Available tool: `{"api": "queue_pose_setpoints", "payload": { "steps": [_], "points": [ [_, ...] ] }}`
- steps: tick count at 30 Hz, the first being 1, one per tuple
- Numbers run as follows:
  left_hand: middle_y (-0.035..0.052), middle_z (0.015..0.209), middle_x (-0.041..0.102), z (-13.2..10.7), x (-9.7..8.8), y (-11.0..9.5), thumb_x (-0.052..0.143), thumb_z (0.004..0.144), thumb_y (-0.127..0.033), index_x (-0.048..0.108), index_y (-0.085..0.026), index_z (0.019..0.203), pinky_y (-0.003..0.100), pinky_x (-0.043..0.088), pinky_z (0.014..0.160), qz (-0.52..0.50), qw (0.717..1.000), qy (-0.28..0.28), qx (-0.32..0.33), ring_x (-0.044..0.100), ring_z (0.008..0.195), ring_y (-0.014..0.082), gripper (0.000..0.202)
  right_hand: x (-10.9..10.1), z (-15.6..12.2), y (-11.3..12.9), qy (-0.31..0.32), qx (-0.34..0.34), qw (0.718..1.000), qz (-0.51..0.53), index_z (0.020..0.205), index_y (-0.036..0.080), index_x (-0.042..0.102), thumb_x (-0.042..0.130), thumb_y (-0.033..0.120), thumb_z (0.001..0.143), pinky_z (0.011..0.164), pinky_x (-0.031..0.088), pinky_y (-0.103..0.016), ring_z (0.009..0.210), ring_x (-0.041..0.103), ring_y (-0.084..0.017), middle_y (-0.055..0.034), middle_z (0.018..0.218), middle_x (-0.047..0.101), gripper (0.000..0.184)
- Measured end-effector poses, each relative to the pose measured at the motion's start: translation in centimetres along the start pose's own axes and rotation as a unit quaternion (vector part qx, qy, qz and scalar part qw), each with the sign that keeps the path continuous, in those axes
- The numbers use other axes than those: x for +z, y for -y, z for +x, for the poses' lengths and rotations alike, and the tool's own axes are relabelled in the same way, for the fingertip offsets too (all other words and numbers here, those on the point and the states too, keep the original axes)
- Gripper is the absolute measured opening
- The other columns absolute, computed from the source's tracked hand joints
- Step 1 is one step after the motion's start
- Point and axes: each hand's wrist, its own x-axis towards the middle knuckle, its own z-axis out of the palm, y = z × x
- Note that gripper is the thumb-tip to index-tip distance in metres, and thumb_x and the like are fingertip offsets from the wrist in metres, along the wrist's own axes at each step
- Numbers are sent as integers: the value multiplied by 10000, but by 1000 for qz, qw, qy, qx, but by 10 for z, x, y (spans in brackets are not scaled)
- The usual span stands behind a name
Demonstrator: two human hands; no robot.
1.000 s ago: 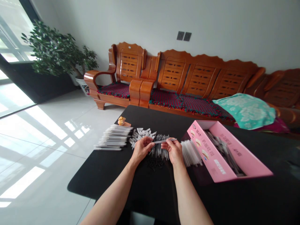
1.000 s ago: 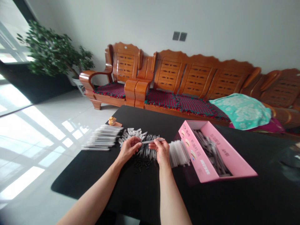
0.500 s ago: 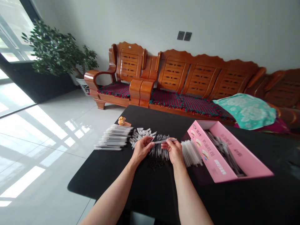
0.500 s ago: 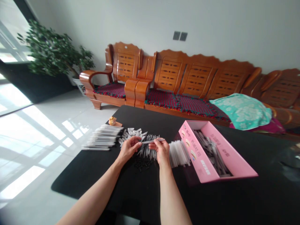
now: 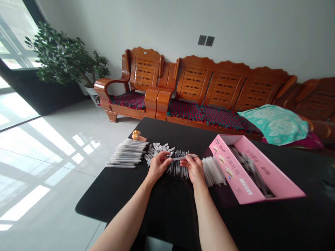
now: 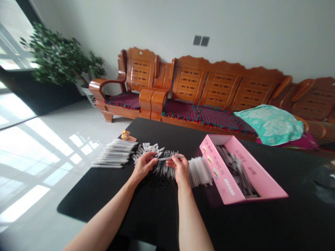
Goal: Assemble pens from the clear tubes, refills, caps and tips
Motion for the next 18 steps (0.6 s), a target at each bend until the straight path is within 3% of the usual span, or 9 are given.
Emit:
{"api": "queue_pose_setpoints", "payload": {
  "steps": [3,5,9,13,18],
  "points": [
    [16,575,606,-1,-1,1,496,890,-493,673,-133,760,184,303,423,59,998,11,-14,455,426,79,422,0,0,0,1,-1,1000,-1,869,162,592,809,304,693,513,606,-277,577,724,-205,-40,675,732,314],
    [13,559,603,-1,-1,3,504,884,-491,654,-136,691,183,289,422,77,997,22,-12,450,425,77,431,0,0,-1,1,-1,1000,-2,871,162,592,807,303,696,513,605,-275,576,723,-203,-39,671,730,311],
    [-10,582,593,0,1,6,636,801,-435,655,-140,800,179,337,456,37,999,10,4,483,470,86,295,0,0,-1,2,-1,1000,-1,871,160,592,804,295,701,517,606,-274,578,724,-202,-40,673,731,303],
    [-1,657,619,1,1,2,657,784,-448,645,-144,1022,185,351,451,-14,1000,-5,1,494,479,93,386,0,0,0,0,0,1000,2,871,159,593,811,293,693,515,606,-274,577,723,-204,-40,673,731,311],
    [6,551,586,-2,0,1,475,894,-505,663,-138,707,189,268,419,52,998,4,-17,423,415,72,453,0,0,1,1,0,1000,1,866,160,600,817,298,685,517,609,-278,576,724,-206,-34,670,728,315]
  ]
}}
